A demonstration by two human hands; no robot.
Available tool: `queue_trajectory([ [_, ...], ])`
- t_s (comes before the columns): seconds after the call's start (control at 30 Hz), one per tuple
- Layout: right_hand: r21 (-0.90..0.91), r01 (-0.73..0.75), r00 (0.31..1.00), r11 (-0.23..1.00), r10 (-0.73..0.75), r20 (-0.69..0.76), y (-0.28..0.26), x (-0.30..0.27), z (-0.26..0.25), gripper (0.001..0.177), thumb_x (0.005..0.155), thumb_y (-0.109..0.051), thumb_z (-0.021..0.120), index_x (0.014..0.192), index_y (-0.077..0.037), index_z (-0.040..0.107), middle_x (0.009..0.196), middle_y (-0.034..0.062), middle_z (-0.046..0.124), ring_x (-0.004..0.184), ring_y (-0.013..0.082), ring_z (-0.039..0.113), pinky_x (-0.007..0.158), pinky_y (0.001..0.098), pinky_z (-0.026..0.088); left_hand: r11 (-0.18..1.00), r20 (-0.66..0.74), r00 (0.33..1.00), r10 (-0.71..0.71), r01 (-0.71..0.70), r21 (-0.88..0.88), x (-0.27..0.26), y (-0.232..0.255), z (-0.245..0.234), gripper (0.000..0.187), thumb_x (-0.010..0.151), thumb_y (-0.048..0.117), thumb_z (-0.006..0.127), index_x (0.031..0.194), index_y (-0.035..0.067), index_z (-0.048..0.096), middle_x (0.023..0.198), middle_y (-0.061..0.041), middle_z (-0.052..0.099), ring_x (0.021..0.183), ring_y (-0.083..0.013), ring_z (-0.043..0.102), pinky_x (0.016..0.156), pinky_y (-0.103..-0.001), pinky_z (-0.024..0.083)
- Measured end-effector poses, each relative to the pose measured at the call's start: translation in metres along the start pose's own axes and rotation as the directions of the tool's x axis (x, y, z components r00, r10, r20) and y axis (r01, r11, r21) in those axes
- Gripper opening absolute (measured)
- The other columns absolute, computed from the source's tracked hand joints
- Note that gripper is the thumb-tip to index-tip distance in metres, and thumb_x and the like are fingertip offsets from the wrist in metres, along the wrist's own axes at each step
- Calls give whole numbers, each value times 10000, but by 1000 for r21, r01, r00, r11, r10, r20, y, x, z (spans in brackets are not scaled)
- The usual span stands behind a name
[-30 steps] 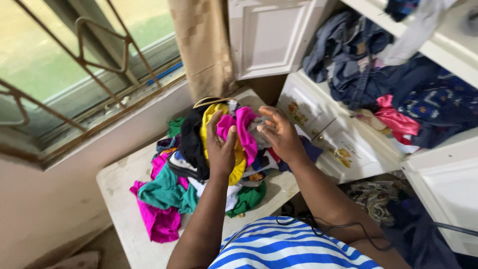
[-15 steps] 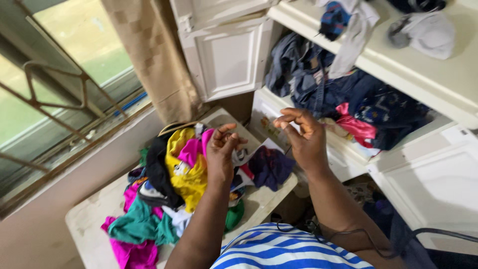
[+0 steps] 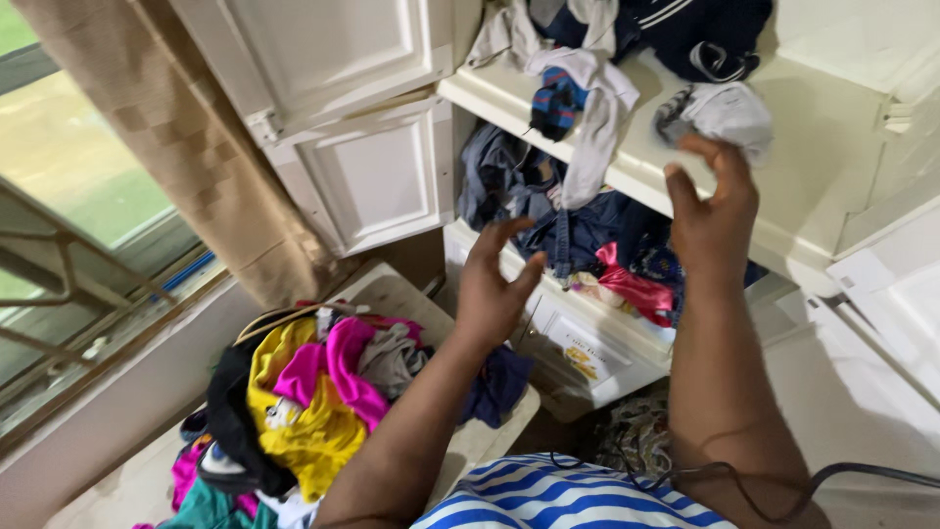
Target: The person organizes various colorful clothes in a white plastic cabinet by hand, picking up items, placing them on a table, and rearranging other garments inside.
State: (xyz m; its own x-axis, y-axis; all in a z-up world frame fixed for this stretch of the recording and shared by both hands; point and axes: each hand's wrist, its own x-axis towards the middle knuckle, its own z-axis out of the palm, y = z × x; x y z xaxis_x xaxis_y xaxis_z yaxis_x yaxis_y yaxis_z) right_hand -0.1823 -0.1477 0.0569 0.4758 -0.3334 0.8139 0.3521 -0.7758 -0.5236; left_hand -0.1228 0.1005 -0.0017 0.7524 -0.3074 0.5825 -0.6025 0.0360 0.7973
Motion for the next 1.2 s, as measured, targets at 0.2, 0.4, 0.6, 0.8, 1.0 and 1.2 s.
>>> queue_trajectory([
  [0.2, -408, 0, 997, 913, 30, 65, 65, 50, -12, 446, 918, -129, 809, 1299, 9, 622, 1357, 250, 572, 1253, 433, 563, 1026, 480, 482, 880, 90, 956, 278, -291, 375, 71, 4, 52, 681, 821, 330, 822, 1392, 67, 560, 1519, -229, 466, 1408, -441, 422, 1198, -582, 305],
  [0.4, -507, 12, 989, 862, 63, 132, 105, 62, -3, 573, 836, -188, 837, 1322, 21, 616, 1405, 277, 545, 1337, 469, 481, 1127, 527, 394, 783, 89, 952, 294, -293, 548, 126, -18, 91, 827, 750, 398, 818, 1440, 56, 515, 1596, -287, 318, 1507, -472, 269, 1209, -643, 211],
  [0.6, -403, -98, 927, 910, 231, 295, 95, 64, 21, 645, 860, -221, 797, 1409, 23, 562, 1518, 327, 396, 1395, 474, 363, 1121, 502, 316, 749, 110, 972, 207, -230, 622, 178, -54, 112, 813, 790, 422, 785, 1468, 75, 499, 1605, -288, 295, 1505, -468, 247, 1196, -636, 190],
  [0.8, -359, -24, 874, 933, 193, 445, 86, 91, 51, 583, 878, -286, 752, 1372, -19, 594, 1447, 237, 540, 1390, 385, 490, 1161, 441, 397, 683, 121, 980, 161, -199, 703, 222, -109, 114, 721, 876, 336, 694, 1517, 88, 479, 1627, -267, 302, 1505, -452, 280, 1205, -613, 207],
  [1.0, -443, 81, 800, 893, 206, 563, 56, 130, 58, 572, 854, -303, 795, 1322, -23, 624, 1371, 251, 570, 1273, 401, 534, 1053, 464, 425, 611, 48, 988, 144, -127, 781, 257, -108, 112, 700, 907, 328, 679, 1529, 89, 465, 1629, -242, 325, 1526, -440, 295, 1239, -594, 211],
  [1.2, -423, -146, 903, 894, 295, 313, 37, 162, 46, 488, 911, -320, 773, 1287, -37, 646, 1197, 194, 700, 1032, 319, 706, 871, 435, 541, 785, 17, 979, 202, -172, 595, 240, -59, 135, 790, 833, 384, 721, 1493, 37, 462, 1587, -248, 383, 1485, -442, 325, 1203, -623, 200],
])
